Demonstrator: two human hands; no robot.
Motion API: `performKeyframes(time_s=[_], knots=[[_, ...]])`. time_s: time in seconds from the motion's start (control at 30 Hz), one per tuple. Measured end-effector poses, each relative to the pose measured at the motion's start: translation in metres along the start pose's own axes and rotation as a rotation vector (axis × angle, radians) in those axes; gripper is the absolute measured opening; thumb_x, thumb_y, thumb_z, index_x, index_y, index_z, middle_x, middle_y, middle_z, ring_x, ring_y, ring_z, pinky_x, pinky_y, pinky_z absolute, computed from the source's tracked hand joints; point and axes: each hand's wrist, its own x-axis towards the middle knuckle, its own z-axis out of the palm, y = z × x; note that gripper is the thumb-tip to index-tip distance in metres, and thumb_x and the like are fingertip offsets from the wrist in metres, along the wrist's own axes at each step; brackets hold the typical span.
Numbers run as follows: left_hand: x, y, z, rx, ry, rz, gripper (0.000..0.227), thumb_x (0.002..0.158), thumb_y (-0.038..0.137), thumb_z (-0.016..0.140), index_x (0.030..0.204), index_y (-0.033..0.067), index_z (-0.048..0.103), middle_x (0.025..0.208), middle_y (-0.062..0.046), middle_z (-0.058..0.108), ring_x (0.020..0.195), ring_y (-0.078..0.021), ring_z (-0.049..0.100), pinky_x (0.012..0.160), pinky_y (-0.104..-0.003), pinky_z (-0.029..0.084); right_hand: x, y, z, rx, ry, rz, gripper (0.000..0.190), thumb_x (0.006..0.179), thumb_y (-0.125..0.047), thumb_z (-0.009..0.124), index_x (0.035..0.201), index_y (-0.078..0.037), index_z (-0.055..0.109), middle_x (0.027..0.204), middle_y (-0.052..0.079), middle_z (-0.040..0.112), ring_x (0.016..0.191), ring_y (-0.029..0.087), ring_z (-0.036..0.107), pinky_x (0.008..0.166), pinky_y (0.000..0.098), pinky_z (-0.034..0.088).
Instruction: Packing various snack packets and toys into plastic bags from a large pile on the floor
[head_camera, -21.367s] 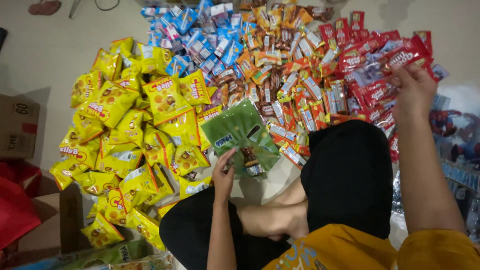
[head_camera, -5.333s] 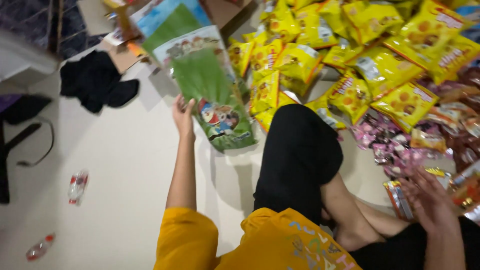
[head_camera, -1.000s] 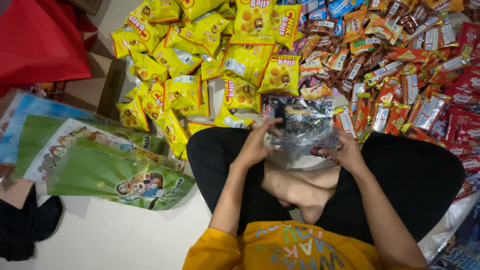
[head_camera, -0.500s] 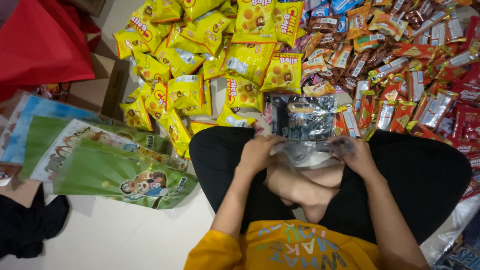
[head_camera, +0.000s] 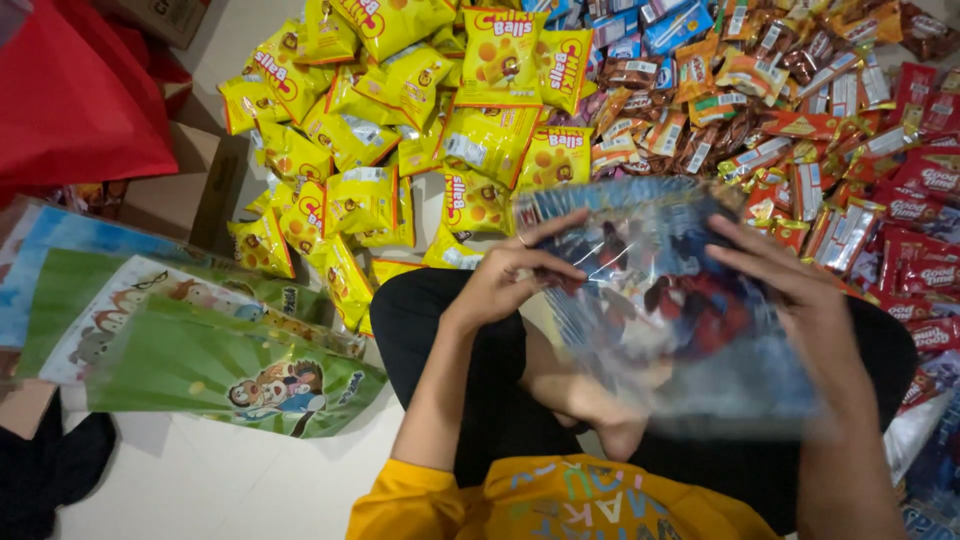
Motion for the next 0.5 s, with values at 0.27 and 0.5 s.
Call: performKeyframes(time_s=[0.27,0.5], knots=[[-0.008,-0.113,0.005,0.237,0.1,-0.107,0.025,0.075,0.006,0.085,0.095,0.0147,0.073,0.151,-0.016,0.052,0.136,-0.0269,0.056,0.11,-0.037,0.045,-0.013,0.114,0.03,-0.22,0.132,-0.055,0.037,0.097,0.012,0.058,0.127,-0.007,0.07,0.136,0.012,0.068,0.138,0.032,0.06,0.127,0.0442,0.04],[-0.038,-0.21,0.035,0.615,-0.047,-0.41,0.034,0.085,0.008,0.067,0.115,0.0207,0.076,0.117,-0.012,0.074,0.117,-0.0406,0.067,0.118,-0.051,0.038,-0.031,0.251,0.077,-0.387,0.053,0.301,0.012,0.093,-0.013,0.066,0.093,-0.006,0.076,0.08,0.019,0.072,0.087,0.047,0.069,0.081,0.0556,0.05]])
